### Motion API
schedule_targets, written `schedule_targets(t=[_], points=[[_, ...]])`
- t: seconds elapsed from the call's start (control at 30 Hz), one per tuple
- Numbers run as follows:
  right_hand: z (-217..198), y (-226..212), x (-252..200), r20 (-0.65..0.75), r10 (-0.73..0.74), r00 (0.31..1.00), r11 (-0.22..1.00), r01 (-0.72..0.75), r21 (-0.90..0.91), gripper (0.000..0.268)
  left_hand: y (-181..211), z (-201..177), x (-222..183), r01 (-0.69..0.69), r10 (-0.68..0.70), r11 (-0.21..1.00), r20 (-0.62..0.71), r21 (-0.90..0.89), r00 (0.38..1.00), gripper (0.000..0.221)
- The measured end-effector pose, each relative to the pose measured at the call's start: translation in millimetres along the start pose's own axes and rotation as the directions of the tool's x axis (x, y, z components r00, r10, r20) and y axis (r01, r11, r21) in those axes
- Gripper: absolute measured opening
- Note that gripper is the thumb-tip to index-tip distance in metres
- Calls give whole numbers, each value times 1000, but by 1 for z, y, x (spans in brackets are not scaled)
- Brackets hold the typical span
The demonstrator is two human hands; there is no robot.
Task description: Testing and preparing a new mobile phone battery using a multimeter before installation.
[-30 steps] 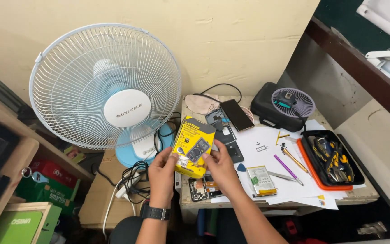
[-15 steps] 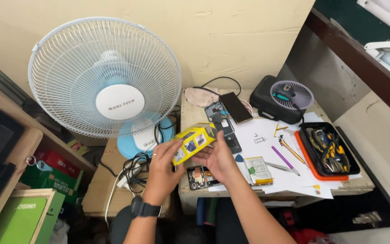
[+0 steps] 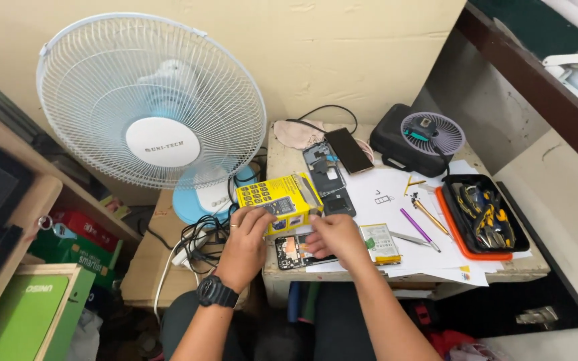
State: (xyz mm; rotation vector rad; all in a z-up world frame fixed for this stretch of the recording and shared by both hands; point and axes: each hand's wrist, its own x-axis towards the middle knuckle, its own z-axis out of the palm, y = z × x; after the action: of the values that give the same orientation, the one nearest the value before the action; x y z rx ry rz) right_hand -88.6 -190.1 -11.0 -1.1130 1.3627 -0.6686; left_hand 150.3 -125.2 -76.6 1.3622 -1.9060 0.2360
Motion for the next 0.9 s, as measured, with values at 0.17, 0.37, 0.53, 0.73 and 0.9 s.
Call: schedule_targets(t=[0.17, 0.37, 0.53, 0.73, 0.9], points=[[-18, 9, 16, -194, -208, 959, 964, 167, -207, 40, -7, 6, -10, 4, -4, 1000, 26, 25, 1000, 56], [-1, 0, -14, -116, -599, 793, 733, 484, -478, 47, 5, -28, 6, 47, -30, 983, 99, -176, 995, 61], [-6, -11, -22, 49, -557, 829, 688, 494, -532, 52, -8, -28, 10, 97, -80, 908, 60, -407, 995, 45], [-10, -25, -33, 117, -559, 821, 647, 520, -558, 68, 1, -21, 28, 356, -420, 771, -1, -529, 908, 39], [-15, -12, 0, 28, -630, 776, 576, 491, -654, 23, 12, -8, 42, 365, -504, 651, -20, -665, 864, 44]])
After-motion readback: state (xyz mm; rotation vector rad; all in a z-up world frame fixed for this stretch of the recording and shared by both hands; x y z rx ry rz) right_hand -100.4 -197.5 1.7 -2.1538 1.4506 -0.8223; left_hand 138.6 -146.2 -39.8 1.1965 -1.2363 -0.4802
